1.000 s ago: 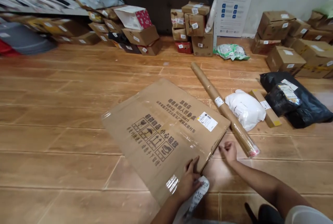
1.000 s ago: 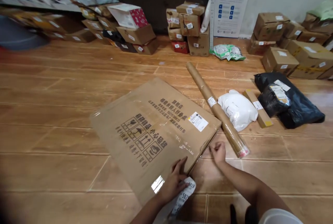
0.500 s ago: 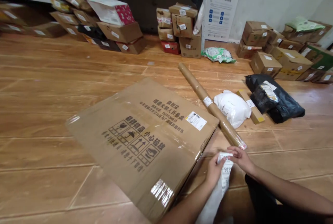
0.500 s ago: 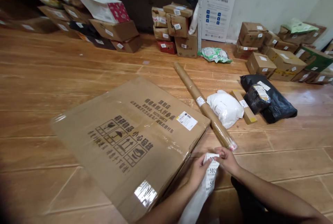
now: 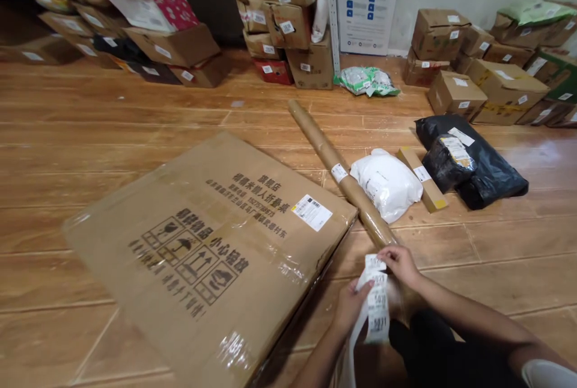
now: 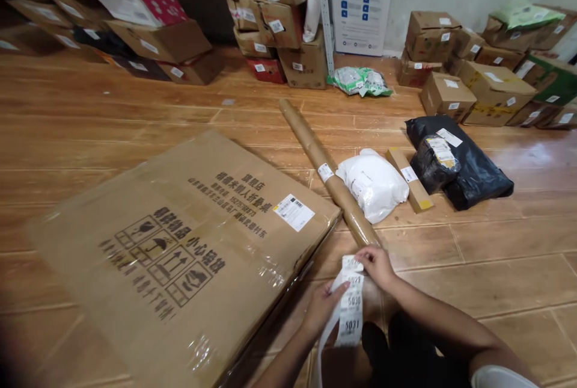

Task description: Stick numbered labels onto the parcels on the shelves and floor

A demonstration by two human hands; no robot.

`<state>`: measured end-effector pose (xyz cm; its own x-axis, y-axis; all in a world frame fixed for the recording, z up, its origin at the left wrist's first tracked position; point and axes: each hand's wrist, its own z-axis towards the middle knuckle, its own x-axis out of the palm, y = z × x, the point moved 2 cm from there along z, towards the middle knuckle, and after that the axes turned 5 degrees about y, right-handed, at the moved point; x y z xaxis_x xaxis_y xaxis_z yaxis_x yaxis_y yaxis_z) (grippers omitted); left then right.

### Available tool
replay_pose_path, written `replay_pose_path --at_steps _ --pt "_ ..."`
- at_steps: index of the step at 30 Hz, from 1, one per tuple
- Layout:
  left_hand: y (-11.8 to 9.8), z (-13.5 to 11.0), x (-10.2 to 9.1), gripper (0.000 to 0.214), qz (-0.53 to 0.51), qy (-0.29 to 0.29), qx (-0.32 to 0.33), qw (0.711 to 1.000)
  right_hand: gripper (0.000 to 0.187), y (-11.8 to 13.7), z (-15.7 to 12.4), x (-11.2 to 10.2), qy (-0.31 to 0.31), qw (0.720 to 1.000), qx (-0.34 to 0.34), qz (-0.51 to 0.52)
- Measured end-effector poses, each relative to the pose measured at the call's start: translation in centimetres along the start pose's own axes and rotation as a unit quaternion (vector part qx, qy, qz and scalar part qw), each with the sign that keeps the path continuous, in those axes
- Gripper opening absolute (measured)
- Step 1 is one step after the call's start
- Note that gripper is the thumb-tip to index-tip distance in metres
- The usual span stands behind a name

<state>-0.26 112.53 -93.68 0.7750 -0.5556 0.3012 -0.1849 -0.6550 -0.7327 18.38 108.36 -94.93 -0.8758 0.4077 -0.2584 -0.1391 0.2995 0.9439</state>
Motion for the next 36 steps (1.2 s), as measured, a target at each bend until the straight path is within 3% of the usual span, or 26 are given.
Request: replay_pose_path --at_steps 2,5,7,9,14,22,25,28,31,33,36 --pt "-0.7 -0.3 -1.0 0.049 0.046 0.047 -0.026 0.997 0.034 -0.4 2.0 -2.5 -0.035 0.999 0.006 0.004" --pt "-1.1 -0.9 -2.5 0.052 0.063 0.061 -0.029 0.996 0.033 -1.2 4.3 -4.5 0.046 0.998 0.039 -0.011" --pt "-0.8 -1.1 -3.1 0.056 0.054 0.052 -0.028 0.997 0.032 -1.6 5.2 -4.7 0.084 0.995 0.046 -0.02" --pt "-0.1 -0.9 -3.4 0.06 0.055 0.047 -0.029 0.997 0.031 -1.9 5.6 -4.5 0.085 0.995 0.041 -0.019" --pt "2.0 0.1 -2.9 0.064 0.063 0.051 -0.021 0.997 0.03 -2.4 5.7 -4.2 0.142 0.985 0.077 -0.067" --pt "3.3 1.0 -2.2 0.062 0.063 0.084 -0.018 0.994 0.024 -2.9 5.1 -4.5 0.146 0.979 0.058 -0.128" --pt "3.2 1.4 -2.4 0.059 0.079 0.082 0.001 0.994 0.018 -2.8 4.6 -4.4 0.118 0.973 0.059 -0.19" --pt "3.2 1.7 -2.6 0.056 0.09 0.081 0.013 0.993 0.017 -3.1 3.3 -3.7 0.037 0.949 0.012 -0.313" --pt "3.1 1.9 -2.5 0.055 0.081 0.082 0.014 0.993 0.037 -3.7 1.4 -2.7 -0.047 0.917 -0.055 -0.391" --pt "2.8 2.1 -2.0 0.054 0.068 0.084 0.012 0.994 0.043 -4.3 0.9 -2.8 -0.042 0.917 -0.081 -0.388" --pt "2.2 2.8 -0.7 0.052 0.047 0.07 0.025 0.996 0.027 -4.3 1.3 -5.1 -0.077 0.934 0.006 -0.349"
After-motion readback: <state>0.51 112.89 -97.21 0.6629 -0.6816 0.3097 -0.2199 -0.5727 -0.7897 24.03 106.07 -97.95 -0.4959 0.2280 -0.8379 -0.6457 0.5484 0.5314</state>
